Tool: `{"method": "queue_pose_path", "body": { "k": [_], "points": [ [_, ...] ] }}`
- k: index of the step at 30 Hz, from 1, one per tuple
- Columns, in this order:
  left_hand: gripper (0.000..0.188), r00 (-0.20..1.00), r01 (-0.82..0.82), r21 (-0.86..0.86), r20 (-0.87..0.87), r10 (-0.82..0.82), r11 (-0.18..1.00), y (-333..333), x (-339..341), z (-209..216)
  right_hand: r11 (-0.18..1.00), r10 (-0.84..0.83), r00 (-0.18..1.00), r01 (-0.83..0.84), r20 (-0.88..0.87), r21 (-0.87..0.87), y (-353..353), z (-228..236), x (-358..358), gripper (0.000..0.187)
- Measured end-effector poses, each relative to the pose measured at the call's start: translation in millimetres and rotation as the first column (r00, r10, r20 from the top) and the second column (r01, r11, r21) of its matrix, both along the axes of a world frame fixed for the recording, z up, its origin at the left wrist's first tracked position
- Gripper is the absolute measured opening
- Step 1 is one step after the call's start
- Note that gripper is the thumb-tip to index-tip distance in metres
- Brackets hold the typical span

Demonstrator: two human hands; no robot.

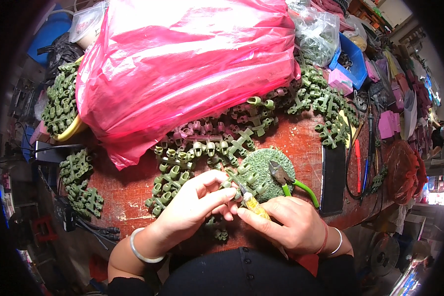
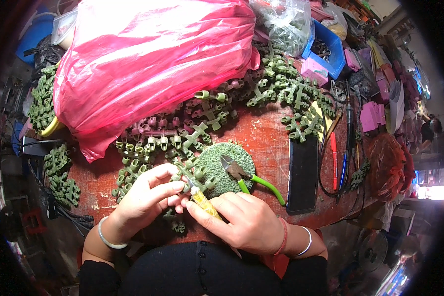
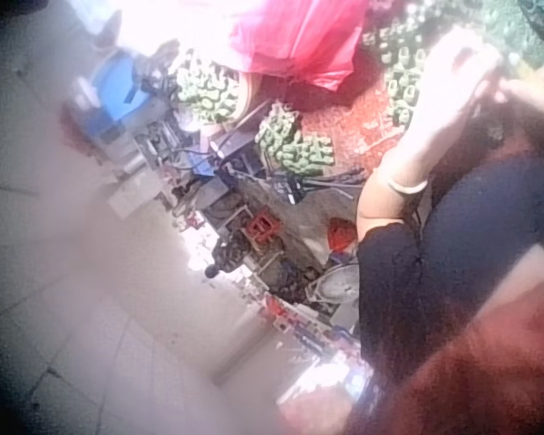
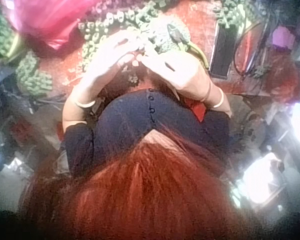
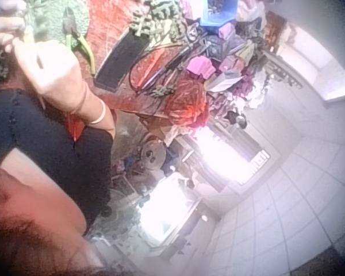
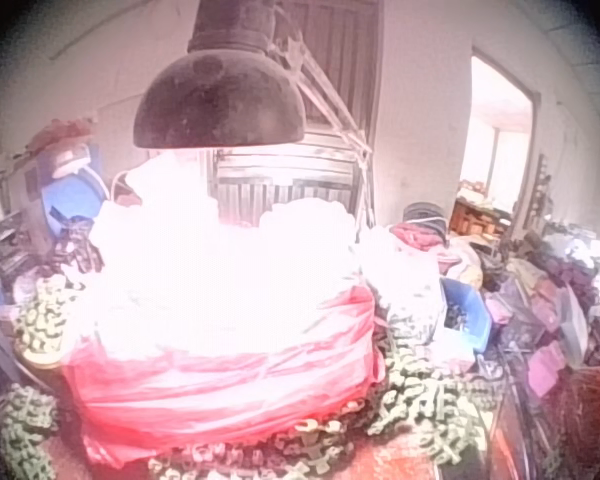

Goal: The person attaches small plastic components onto a base to assemble artificial plant foliage, using pliers to trim and secure the pieces.

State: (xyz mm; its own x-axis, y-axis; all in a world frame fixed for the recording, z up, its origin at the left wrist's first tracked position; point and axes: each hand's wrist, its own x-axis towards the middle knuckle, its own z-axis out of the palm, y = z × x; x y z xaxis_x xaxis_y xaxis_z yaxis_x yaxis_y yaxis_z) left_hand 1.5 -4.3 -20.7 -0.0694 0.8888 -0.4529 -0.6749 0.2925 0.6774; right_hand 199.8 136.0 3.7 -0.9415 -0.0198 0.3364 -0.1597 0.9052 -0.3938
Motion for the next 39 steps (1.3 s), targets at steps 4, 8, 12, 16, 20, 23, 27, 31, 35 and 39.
{"method": "queue_pose_path", "body": {
  "k": [4, 8, 12, 16, 20, 23, 27, 31, 35, 39],
  "points": [
    [0.015, 1.000, 0.000, -0.001, 0.001, 0.000, 1.000, 0.4, 0.0, -0.2, 1.000, 0.005, 1.000, -0.005, 0.004, -0.008, 0.5, -0.3, 0.2, 0.051],
    [0.015, 1.000, -0.005, -0.004, -0.007, 0.005, 1.000, 0.3, 0.3, 0.4, 1.000, 0.007, 1.000, -0.007, 0.008, -0.001, 0.8, 1.0, -0.3, 0.051],
    [0.016, 1.000, -0.007, 0.002, -0.004, 0.007, 1.000, -0.2, 0.3, -0.6, 1.000, 0.007, 1.000, -0.007, 0.016, 0.005, 0.5, 2.1, -0.4, 0.051],
    [0.017, 1.000, -0.006, 0.006, -0.002, 0.006, 1.000, 0.3, 0.3, -2.2, 1.000, 0.001, 1.000, -0.001, 0.014, -0.001, 0.4, 0.8, -0.1, 0.051],
    [0.017, 1.000, -0.002, 0.007, -0.007, 0.002, 1.000, 0.7, 0.1, -0.7, 1.000, 0.003, 1.000, -0.003, 0.001, -0.006, 0.3, -0.5, -0.3, 0.050],
    [0.019, 1.000, -0.002, 0.005, -0.012, 0.002, 1.000, 0.9, 0.1, -0.2, 1.000, 0.004, 1.000, -0.004, 0.002, -0.011, -0.1, -0.2, -0.4, 0.050],
    [0.021, 1.000, 0.004, 0.004, -0.015, -0.004, 1.000, 0.5, -0.3, -0.2, 1.000, 0.004, 1.000, -0.004, 0.011, -0.007, 0.0, -0.4, -0.3, 0.050],
    [0.020, 1.000, -0.004, -0.005, -0.011, 0.004, 1.000, 0.6, -0.2, 1.2, 1.000, 0.004, 1.000, -0.004, 0.019, -0.003, 0.3, 1.4, -0.9, 0.051],
    [0.018, 1.000, 0.005, -0.002, -0.021, -0.005, 1.000, 0.8, -0.7, 0.0, 0.999, -0.015, 1.000, 0.015, 0.025, -0.034, -0.2, 2.4, 0.4, 0.045],
    [0.018, 0.998, -0.022, 0.013, 0.066, 0.021, 1.000, -0.5, -5.8, 4.3, 0.968, -0.007, 1.000, 0.004, -0.015, -0.251, 6.3, 9.2, -0.5, 0.045]
  ]
}}
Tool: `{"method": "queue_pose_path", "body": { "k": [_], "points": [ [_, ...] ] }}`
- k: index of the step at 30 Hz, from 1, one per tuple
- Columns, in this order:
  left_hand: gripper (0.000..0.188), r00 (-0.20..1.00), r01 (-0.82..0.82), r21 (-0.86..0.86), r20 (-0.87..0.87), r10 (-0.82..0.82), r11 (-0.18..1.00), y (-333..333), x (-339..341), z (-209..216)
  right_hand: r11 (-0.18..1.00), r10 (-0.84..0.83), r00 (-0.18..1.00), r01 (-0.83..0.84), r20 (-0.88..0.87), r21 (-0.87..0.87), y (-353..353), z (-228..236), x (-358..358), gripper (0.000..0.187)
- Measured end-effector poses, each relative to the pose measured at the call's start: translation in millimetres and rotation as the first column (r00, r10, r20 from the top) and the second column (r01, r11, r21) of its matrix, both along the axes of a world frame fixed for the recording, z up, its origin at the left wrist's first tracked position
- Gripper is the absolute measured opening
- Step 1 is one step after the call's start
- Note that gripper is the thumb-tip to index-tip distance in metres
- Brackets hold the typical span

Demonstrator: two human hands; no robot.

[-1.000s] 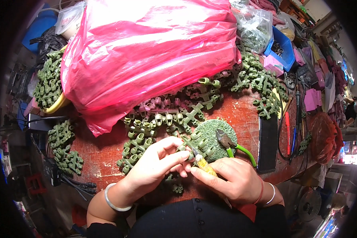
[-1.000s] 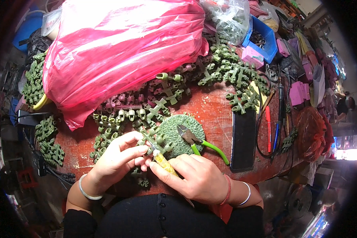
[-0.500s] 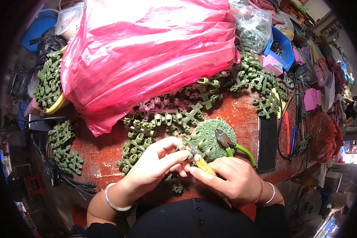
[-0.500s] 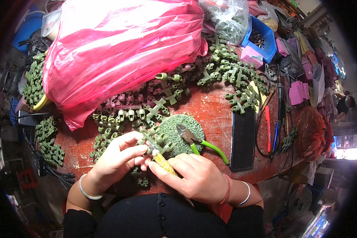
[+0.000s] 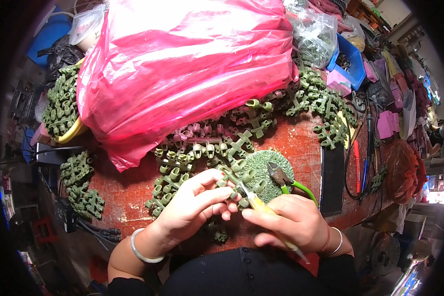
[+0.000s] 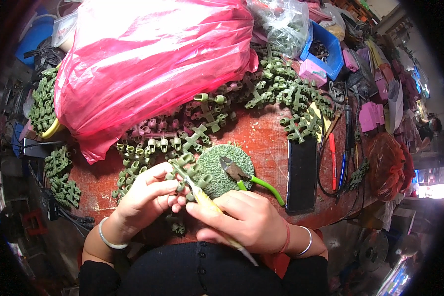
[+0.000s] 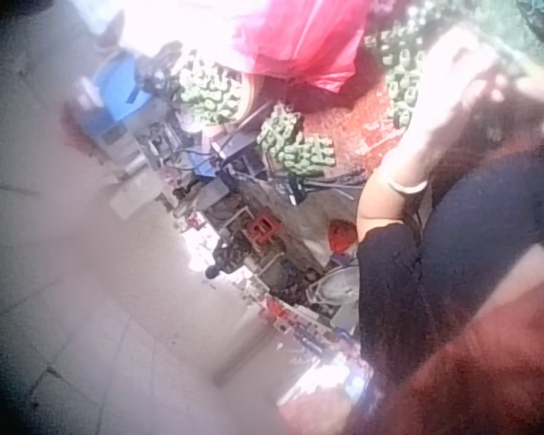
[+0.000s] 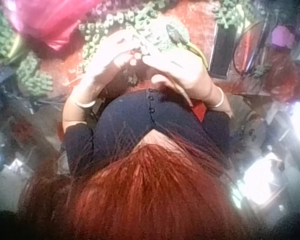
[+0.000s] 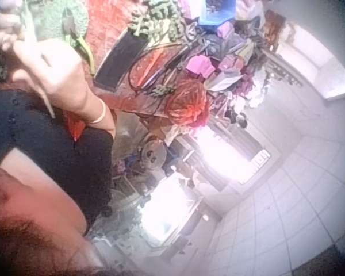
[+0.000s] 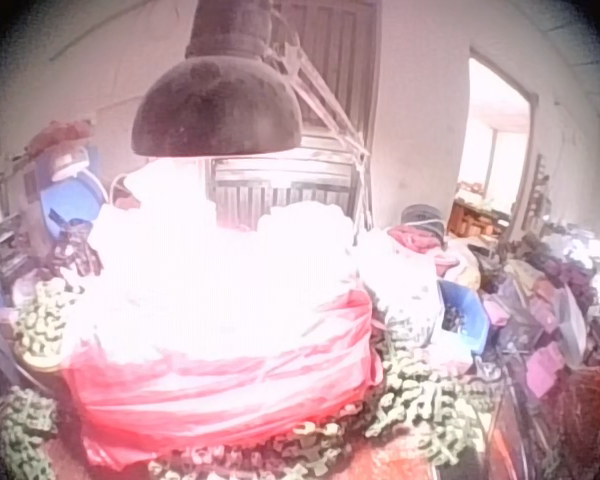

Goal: The person attaches small plastic components onto a base to assemble artificial plant foliage, using pliers to trim and secure the pieces.

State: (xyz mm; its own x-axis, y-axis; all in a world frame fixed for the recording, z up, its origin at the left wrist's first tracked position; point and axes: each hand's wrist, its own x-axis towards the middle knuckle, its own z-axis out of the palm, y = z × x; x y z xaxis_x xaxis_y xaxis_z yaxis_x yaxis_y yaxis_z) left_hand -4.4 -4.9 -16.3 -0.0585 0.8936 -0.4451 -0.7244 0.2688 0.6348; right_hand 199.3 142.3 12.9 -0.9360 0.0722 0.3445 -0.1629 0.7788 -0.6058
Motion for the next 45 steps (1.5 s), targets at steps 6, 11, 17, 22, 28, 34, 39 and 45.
{"method": "queue_pose_path", "body": {
  "k": [6, 11, 17, 22, 28, 34, 39, 45],
  "points": [
    [0.037, 0.994, -0.085, 0.159, 0.086, 0.071, 0.984, 0.1, -2.4, -2.7, 0.764, -0.100, 0.991, 0.017, -0.092, -0.645, 12.2, -0.7, 13.0, 0.060],
    [0.033, 0.994, 0.069, 0.148, 0.072, -0.080, 0.987, -2.4, -0.2, 9.5, 0.804, -0.193, 0.977, 0.212, 0.095, -0.555, 14.2, 3.4, 11.4, 0.040],
    [0.039, 0.997, 0.033, 0.093, -0.077, -0.026, 0.995, -0.1, 7.0, 1.5, 0.866, -0.320, 0.936, 0.226, -0.147, -0.445, 5.9, 4.8, 9.7, 0.028],
    [0.036, 0.998, 0.027, 0.067, -0.052, -0.024, 0.997, 0.0, 7.0, 4.5, 0.943, -0.302, 0.946, 0.279, -0.116, -0.182, 6.3, 0.7, 5.5, 0.039],
    [0.028, 0.997, -0.002, 0.040, -0.078, 0.005, 0.999, -0.1, 5.3, -1.3, 0.920, -0.135, 0.987, 0.091, -0.091, -0.382, 6.7, -0.5, 4.2, 0.036],
    [0.036, 0.987, 0.013, -0.004, -0.160, -0.013, 1.000, -2.0, 6.7, 1.7, 0.936, -0.341, 0.930, 0.321, -0.140, -0.144, 6.7, -0.7, 3.5, 0.039],
    [0.034, 0.977, 0.038, 0.030, -0.212, -0.031, 0.999, -0.6, 9.8, -0.9, 0.947, -0.195, 0.970, 0.148, -0.145, -0.284, 5.9, -2.4, 2.1, 0.039],
    [0.029, 0.980, 0.056, 0.024, -0.192, -0.050, 0.998, -2.4, 7.0, 5.1, 0.944, -0.220, 0.971, 0.187, -0.098, -0.272, 6.0, 1.1, 4.0, 0.035]
  ]
}}
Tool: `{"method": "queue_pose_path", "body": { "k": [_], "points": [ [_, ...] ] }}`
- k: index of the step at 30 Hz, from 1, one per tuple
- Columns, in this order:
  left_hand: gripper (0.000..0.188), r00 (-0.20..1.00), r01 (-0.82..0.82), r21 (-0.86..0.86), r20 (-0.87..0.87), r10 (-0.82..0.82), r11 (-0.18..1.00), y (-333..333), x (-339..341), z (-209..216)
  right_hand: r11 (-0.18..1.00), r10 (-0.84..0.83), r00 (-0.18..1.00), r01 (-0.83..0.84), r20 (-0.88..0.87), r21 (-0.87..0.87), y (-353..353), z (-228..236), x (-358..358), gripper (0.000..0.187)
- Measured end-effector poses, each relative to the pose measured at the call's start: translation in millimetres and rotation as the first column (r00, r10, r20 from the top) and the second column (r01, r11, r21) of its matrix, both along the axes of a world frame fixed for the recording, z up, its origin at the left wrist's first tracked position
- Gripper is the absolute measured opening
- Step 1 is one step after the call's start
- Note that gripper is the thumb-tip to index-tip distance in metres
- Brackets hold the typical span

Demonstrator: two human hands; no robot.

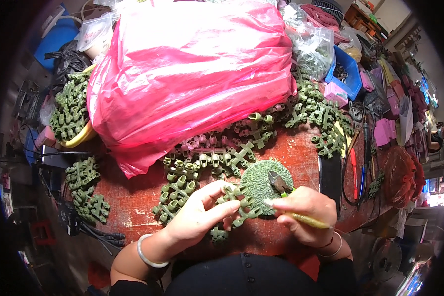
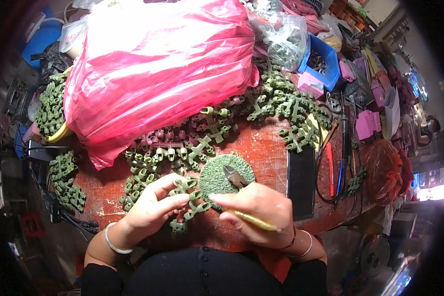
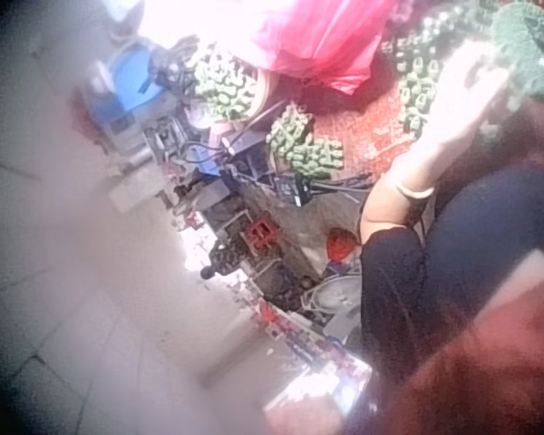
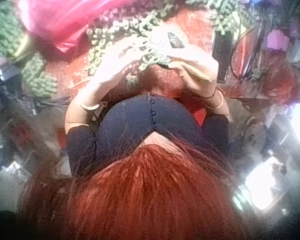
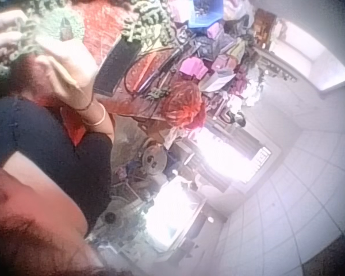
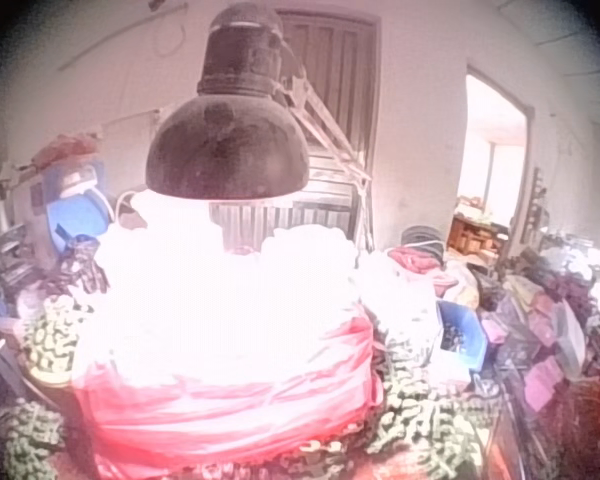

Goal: The person attaches small plastic components onto a base to assemble artificial plant foliage, using pliers to trim and secure the pieces.

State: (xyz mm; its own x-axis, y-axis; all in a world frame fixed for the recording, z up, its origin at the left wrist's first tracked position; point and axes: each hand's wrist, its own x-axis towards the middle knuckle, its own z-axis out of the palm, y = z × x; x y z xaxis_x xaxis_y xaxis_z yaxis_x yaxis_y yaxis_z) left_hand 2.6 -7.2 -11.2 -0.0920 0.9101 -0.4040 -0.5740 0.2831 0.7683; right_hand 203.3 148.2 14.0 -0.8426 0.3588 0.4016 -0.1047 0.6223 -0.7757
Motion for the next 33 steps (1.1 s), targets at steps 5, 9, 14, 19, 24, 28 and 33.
{"method": "queue_pose_path", "body": {
  "k": [5, 9, 14, 19, 24, 28, 33],
  "points": [
    [0.023, 0.999, -0.006, 0.074, 0.052, 0.002, 0.997, 1.1, 3.6, -11.9, 0.964, 0.251, 0.964, -0.258, -0.088, -0.066, -3.2, -3.0, -2.4, 0.027],
    [0.022, 0.999, -0.044, 0.115, 0.036, 0.040, 0.992, 1.7, 5.9, -7.4, 0.999, 0.045, 0.999, -0.045, -0.021, 0.012, -3.2, 0.4, 3.0, 0.035],
    [0.017, 0.916, 0.000, 0.244, -0.389, 0.098, 0.970, -0.4, 9.8, -18.4, 0.986, 0.148, 0.987, -0.142, -0.066, 0.082, -6.1, -3.9, -1.4, 0.038],
    [0.019, 0.712, 0.040, 0.313, -0.675, 0.193, 0.949, 0.5, 13.7, -10.9, 0.986, 0.164, 0.980, -0.164, -0.114, 0.003, -10.5, -7.4, -0.4, 0.038],
    [0.022, 0.568, -0.021, 0.380, -0.757, 0.324, 0.925, -3.4, 18.3, -12.4, 0.956, 0.276, 0.952, -0.286, -0.135, -0.065, -11.4, -13.2, -3.2, 0.039],
    [0.021, 0.546, -0.031, 0.383, -0.767, 0.336, 0.923, 2.5, 21.5, -15.4, 0.908, 0.403, 0.909, -0.411, -0.111, -0.074, -20.2, -2.7, -2.4, 0.042],
    [0.022, 0.514, -0.037, 0.387, -0.783, 0.350, 0.921, -0.8, 21.0, -13.6, 0.996, 0.037, 0.996, -0.044, -0.084, -0.079, -10.0, -12.9, 0.1, 0.035]
  ]
}}
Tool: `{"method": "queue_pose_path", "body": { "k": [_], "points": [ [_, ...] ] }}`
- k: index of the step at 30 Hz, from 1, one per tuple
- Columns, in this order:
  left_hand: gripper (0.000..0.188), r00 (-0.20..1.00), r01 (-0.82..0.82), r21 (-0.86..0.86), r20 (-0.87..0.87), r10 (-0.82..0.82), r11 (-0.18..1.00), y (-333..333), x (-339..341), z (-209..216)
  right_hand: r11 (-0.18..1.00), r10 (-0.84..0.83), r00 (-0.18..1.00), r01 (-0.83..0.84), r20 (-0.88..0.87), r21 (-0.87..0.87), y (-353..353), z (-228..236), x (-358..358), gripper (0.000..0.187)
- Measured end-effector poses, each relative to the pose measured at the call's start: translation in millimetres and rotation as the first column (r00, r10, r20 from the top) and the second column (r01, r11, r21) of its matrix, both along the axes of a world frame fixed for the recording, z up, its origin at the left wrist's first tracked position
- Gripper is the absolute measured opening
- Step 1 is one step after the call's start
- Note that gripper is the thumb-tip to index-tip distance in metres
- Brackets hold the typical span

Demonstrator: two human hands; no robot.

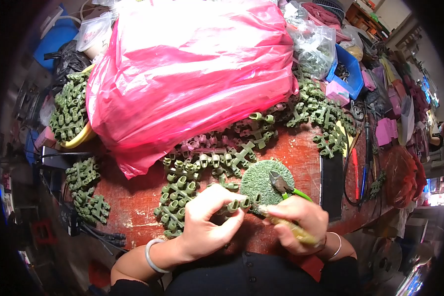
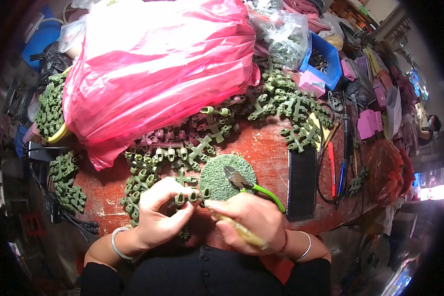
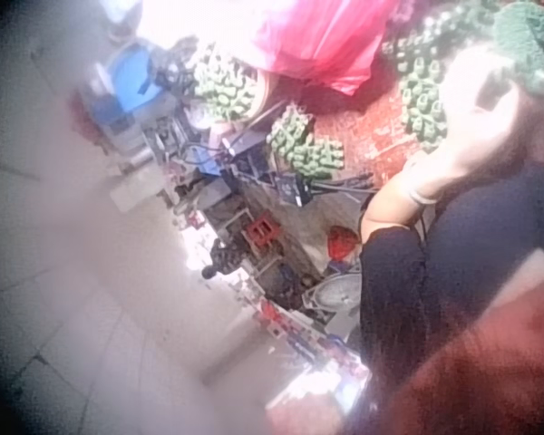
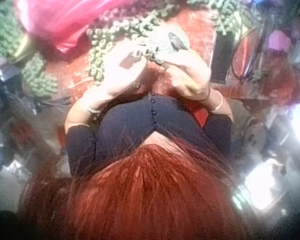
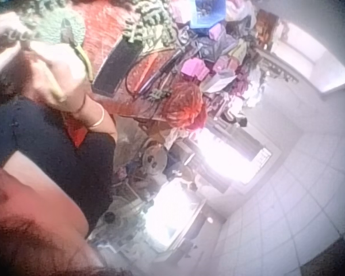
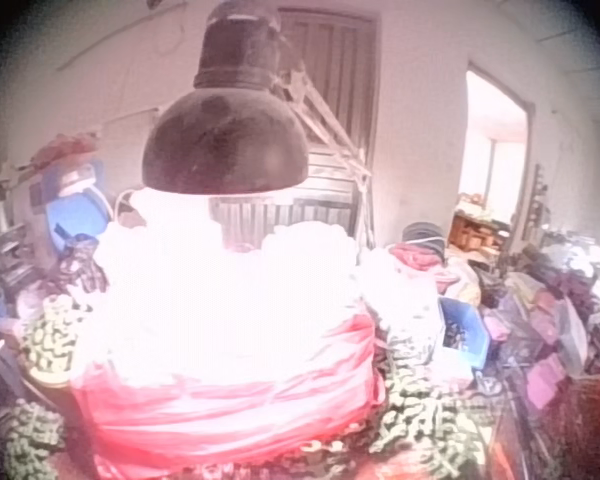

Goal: The person attaches small plastic components onto a base to assemble artificial plant foliage, using pliers to trim and secure the pieces.

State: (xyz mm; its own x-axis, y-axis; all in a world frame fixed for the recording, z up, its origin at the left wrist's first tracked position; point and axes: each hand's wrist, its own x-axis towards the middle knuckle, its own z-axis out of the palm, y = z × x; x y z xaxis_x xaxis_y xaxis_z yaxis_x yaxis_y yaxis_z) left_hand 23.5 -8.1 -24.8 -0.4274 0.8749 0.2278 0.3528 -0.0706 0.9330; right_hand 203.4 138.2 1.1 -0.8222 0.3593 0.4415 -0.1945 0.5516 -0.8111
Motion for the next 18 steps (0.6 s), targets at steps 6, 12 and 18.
{"method": "queue_pose_path", "body": {
  "k": [6, 12, 18],
  "points": [
    [0.021, 1.000, -0.010, 0.008, 0.028, 0.010, 1.000, 4.2, 0.3, -1.8, 0.986, 0.167, 0.982, -0.168, -0.088, -0.005, -6.8, 2.3, -0.2, 0.033],
    [0.024, 1.000, 0.015, 0.021, -0.007, -0.015, 1.000, 0.4, 0.3, -2.4, 0.988, 0.105, 0.994, -0.102, -0.020, 0.115, -4.0, -0.6, -1.5, 0.034],
    [0.022, 0.999, 0.010, 0.022, 0.043, -0.011, 1.000, 3.1, 1.0, -3.0, 0.988, 0.136, 0.987, -0.141, -0.080, -0.058, -3.1, 0.3, 2.0, 0.038]
  ]
}}
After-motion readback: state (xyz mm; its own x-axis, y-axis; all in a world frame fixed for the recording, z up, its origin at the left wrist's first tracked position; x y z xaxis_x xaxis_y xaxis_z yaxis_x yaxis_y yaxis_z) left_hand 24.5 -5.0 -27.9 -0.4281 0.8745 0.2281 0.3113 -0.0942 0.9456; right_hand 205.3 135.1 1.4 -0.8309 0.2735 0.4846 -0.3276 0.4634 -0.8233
